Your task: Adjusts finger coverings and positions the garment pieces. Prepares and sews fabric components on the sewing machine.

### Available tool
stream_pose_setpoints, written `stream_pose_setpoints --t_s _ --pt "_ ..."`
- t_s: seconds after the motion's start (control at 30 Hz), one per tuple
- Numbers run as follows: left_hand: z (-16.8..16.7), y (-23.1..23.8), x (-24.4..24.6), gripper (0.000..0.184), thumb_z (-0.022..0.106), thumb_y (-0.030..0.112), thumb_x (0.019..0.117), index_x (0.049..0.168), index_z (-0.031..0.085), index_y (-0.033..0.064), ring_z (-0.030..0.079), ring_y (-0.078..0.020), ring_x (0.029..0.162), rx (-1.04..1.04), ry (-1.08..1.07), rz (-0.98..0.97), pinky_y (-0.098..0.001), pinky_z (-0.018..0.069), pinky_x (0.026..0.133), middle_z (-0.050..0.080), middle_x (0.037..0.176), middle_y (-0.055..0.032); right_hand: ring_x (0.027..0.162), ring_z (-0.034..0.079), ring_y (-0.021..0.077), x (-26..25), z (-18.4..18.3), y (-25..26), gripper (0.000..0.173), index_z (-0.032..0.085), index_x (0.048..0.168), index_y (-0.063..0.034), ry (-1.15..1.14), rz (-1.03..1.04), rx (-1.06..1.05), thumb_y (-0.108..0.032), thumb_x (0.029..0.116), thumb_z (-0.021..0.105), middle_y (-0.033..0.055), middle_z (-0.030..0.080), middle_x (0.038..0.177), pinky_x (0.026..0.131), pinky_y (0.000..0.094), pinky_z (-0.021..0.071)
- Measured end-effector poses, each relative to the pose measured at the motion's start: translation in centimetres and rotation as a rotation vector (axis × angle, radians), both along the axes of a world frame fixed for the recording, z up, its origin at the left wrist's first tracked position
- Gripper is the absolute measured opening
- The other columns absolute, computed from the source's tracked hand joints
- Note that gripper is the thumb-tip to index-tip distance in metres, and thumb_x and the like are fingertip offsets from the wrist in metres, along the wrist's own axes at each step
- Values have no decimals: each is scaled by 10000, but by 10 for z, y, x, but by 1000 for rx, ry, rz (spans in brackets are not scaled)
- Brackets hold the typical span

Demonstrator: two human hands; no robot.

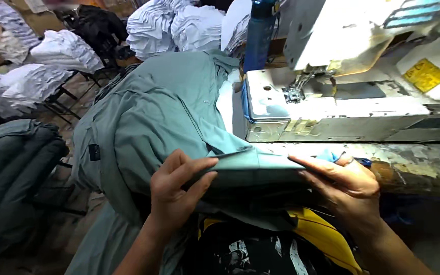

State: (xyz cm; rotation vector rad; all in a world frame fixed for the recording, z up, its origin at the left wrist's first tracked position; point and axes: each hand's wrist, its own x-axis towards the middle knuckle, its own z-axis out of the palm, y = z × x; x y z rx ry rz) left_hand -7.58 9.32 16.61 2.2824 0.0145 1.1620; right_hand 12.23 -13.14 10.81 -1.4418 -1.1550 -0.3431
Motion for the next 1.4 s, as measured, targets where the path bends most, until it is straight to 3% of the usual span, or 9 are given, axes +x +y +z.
stream_pose_setpoints --t_s 0.17,0.33,0.5,0.67,0.83,1.13,1.23,1.33,1.4 --pt "-12 -13 1 66 701 264 971 1006 738 222 542 61 963 64 -159 78 -98 458 874 558 1016 106 1048 592 -67 -5 -3 -16 180 758 1133 -245 -51 7 52 -310 1036 620 -109 698 1061 959 134 459" --pt "12 -33 32 112 633 299 1001 1027 742 286 676 -8 940 -559 -197 -256 -199 571 831 717 1004 128 1115 574 -18 -10 9 -35 177 674 1105 -186 -231 -92 63 -318 1065 563 -55 643 1107 1020 176 442" --pt "79 -27 120 74 629 114 977 956 682 66 605 29 885 117 -136 -129 -118 491 796 646 935 42 787 573 -66 -8 1 -14 257 596 856 -104 164 154 77 -284 1033 553 -36 601 769 757 88 448" --pt "26 14 248 210 617 185 972 944 727 8 693 -282 905 317 431 -73 -510 533 793 703 910 -146 642 470 -98 30 -27 10 305 553 666 -106 548 164 44 -150 968 563 -102 490 651 595 78 387" --pt "-19 79 313 254 670 227 930 1068 737 24 693 -255 1031 546 305 -86 -450 501 935 735 1047 -160 607 466 -107 62 -14 30 297 582 664 -97 576 122 39 -70 955 531 -118 504 632 574 76 380" --pt "30 23 298 510 726 291 908 1261 630 -65 614 -455 1216 327 541 102 -659 439 1006 658 1240 -291 662 555 3 60 -17 19 296 703 817 -79 314 -184 -185 -271 1007 582 -21 608 705 636 181 456" --pt "35 15 256 344 649 300 965 1110 721 -4 630 -343 1172 394 344 3 -539 470 998 687 1172 -190 902 655 96 43 -18 -6 334 747 1174 -76 134 -362 -70 -327 968 669 65 736 1000 839 266 528" --pt "29 -15 181 299 604 236 973 736 688 74 626 -161 844 440 262 -343 -327 510 765 652 811 -48 1024 659 -15 31 -19 -6 176 697 1155 -151 116 -244 154 -239 1005 665 -53 731 1084 914 163 542" --pt "7 -23 154 326 617 356 981 931 757 66 699 -225 919 740 502 -444 -410 535 858 728 913 -77 1042 687 32 29 -21 13 146 709 1130 -128 155 -107 204 -148 1006 633 -27 741 1114 902 210 577"
